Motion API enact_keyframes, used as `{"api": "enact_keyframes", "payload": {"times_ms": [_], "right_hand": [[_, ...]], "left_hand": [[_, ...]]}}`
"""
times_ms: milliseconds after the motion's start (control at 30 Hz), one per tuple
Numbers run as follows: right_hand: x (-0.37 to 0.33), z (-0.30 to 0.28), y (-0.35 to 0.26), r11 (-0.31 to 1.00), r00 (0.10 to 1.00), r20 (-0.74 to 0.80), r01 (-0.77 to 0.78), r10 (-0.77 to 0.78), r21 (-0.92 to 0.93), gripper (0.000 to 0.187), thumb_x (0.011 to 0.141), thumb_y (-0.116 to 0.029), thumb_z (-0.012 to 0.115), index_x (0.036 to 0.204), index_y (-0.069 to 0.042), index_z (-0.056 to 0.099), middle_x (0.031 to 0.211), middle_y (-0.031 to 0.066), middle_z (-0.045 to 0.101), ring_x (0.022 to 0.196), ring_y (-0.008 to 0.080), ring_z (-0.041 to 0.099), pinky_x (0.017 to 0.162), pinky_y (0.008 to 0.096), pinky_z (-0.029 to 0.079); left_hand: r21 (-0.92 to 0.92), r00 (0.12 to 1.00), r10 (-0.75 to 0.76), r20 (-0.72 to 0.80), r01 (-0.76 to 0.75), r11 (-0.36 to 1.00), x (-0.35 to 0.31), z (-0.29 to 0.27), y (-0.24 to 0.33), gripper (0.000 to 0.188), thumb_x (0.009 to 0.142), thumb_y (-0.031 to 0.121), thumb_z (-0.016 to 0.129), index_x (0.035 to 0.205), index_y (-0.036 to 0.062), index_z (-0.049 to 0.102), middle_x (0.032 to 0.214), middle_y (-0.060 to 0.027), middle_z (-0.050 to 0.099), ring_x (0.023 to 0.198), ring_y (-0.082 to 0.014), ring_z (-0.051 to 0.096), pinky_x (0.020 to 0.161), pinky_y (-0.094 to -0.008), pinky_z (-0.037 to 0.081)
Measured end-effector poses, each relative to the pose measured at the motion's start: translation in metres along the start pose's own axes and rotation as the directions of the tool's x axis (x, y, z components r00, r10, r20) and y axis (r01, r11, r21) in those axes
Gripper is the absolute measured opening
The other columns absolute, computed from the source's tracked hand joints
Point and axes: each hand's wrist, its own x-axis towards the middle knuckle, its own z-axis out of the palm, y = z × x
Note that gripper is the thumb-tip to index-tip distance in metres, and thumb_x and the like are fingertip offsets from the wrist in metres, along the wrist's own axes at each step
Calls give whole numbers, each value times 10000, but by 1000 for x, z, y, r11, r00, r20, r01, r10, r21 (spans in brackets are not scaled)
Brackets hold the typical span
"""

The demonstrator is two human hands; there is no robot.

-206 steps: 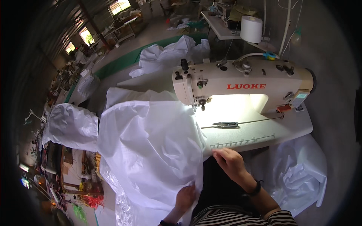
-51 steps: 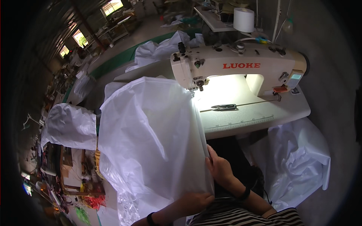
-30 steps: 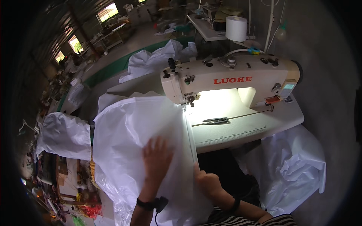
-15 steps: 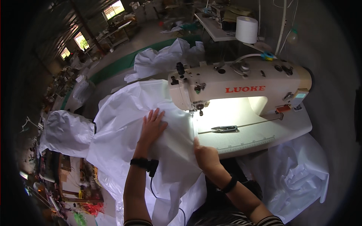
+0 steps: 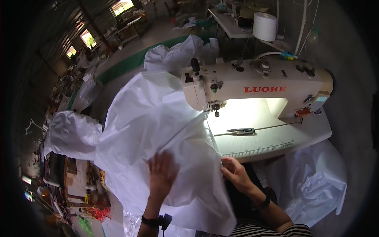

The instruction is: Sewing large white plastic sheets using an industrial sewing machine in a workshop environment.

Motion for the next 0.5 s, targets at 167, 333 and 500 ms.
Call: {"api": "enact_keyframes", "payload": {"times_ms": [167,333,500], "right_hand": [[-28,36,56,952,862,435,-306,262,32,250,876,-99,682,1077,48,665,948,93,710,864,123,642,793,289,521],[-74,20,38,997,867,494,-64,72,-32,238,954,-194,652,1045,21,701,783,22,679,681,46,574,591,232,478],[-107,-22,44,872,833,256,-466,490,-151,353,957,-273,649,1134,32,662,884,31,679,798,94,607,711,248,493]], "left_hand": [[91,977,-184,-105,194,977,-2,20,-43,629,898,333,641,1458,157,417,1564,-70,321,1462,-287,260,1123,-673,125],[102,997,-16,-69,23,994,52,6,-105,648,898,340,637,1469,148,397,1557,-82,329,1458,-292,264,1138,-651,120],[57,990,126,68,-130,990,111,1,-160,673,884,331,635,1475,133,381,1533,-111,361,1449,-302,275,1176,-580,118]]}}
